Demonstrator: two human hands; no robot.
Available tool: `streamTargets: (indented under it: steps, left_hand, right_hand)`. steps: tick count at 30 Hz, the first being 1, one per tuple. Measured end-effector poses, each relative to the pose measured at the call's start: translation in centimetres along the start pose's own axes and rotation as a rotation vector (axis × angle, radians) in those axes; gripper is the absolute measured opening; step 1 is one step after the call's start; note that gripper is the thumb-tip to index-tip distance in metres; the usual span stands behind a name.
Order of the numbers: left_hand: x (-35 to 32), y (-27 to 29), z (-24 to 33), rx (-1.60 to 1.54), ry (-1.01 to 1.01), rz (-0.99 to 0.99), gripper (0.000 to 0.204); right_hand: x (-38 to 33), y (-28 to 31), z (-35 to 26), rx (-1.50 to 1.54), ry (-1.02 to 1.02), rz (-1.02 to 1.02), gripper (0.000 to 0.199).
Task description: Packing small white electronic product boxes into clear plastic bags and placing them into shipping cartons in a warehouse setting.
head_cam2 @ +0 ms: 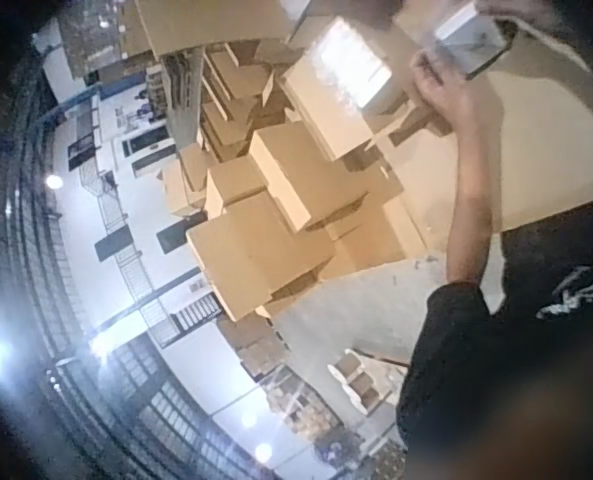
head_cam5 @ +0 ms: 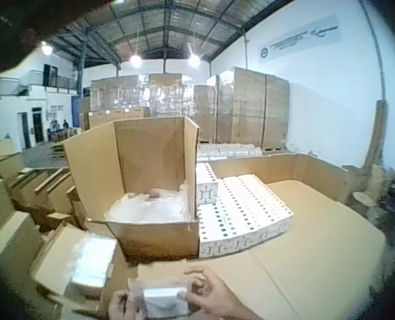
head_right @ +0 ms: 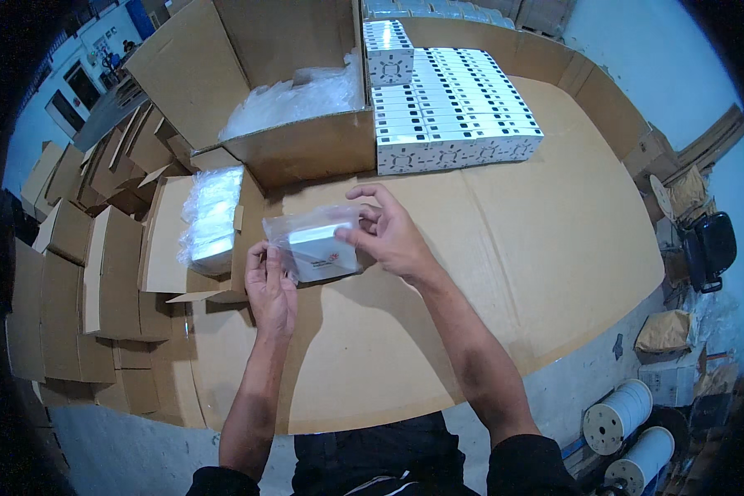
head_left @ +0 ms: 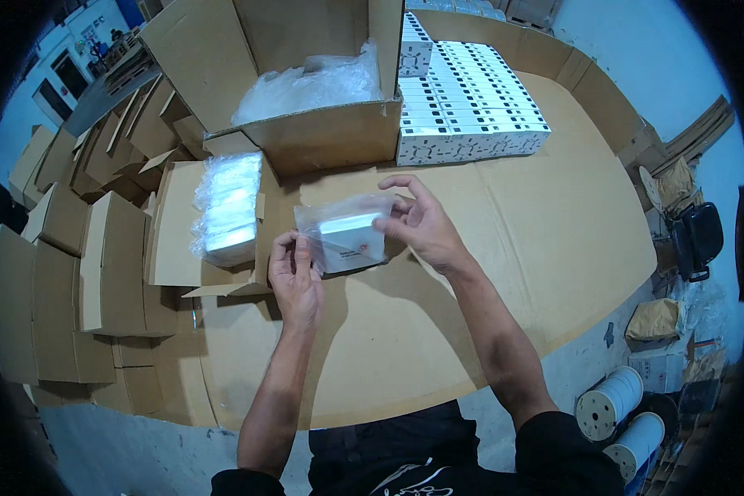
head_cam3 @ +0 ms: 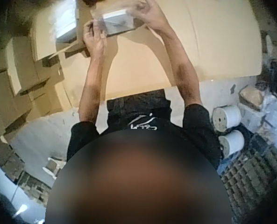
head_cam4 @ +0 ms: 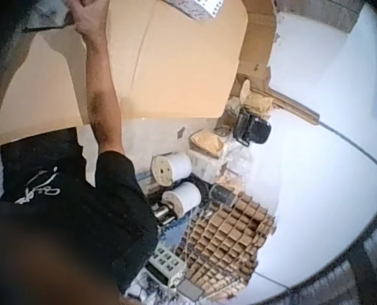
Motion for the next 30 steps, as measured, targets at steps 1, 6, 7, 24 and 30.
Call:
streamTargets:
  steps: [1, 6, 7, 24, 30]
  left_hand:
    - [0.1, 0.1, -0.2, -0.042, 0.006, 0.004, 0.012]
    - [0.1, -0.4, -0.2, -0.045, 0.050, 0.017, 0.021]
    - [0.0, -0.9, -0.2, -0.024, 0.084, 0.017, 0.026]
    - [-0.2, -2.2, 0.9, 0.355, 0.035, -0.179, 0.015]
    - [-0.5, -2.3, 1.7, 0.491, 0.016, -0.121, 0.015]
  right_hand:
    - [-0.1, -0.2, 0.0, -0.104, -0.021, -0.032, 0.041]
    - [-0.1, -0.3, 1.6, -0.200, -0.157, -0.151, 0.054]
    - [-0.2, -0.3, 1.6, -0.182, -0.179, -0.153, 0.055]
    - [-0.4, 0.4, 0.0, -0.282, -0.077, -0.219, 0.020]
    - [-0.4, 0.1, -1.0, -0.327, -0.006, -0.200, 0.017]
Point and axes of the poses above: each hand's wrist, its own x-axis towards the middle knuckle, its own y-axis out of the back of the hand, z = x × y, the point moved 6 cm from there along x, towards the middle knuckle, and after that the axes turned 12 degrees about -x, right-handed, at the moved point
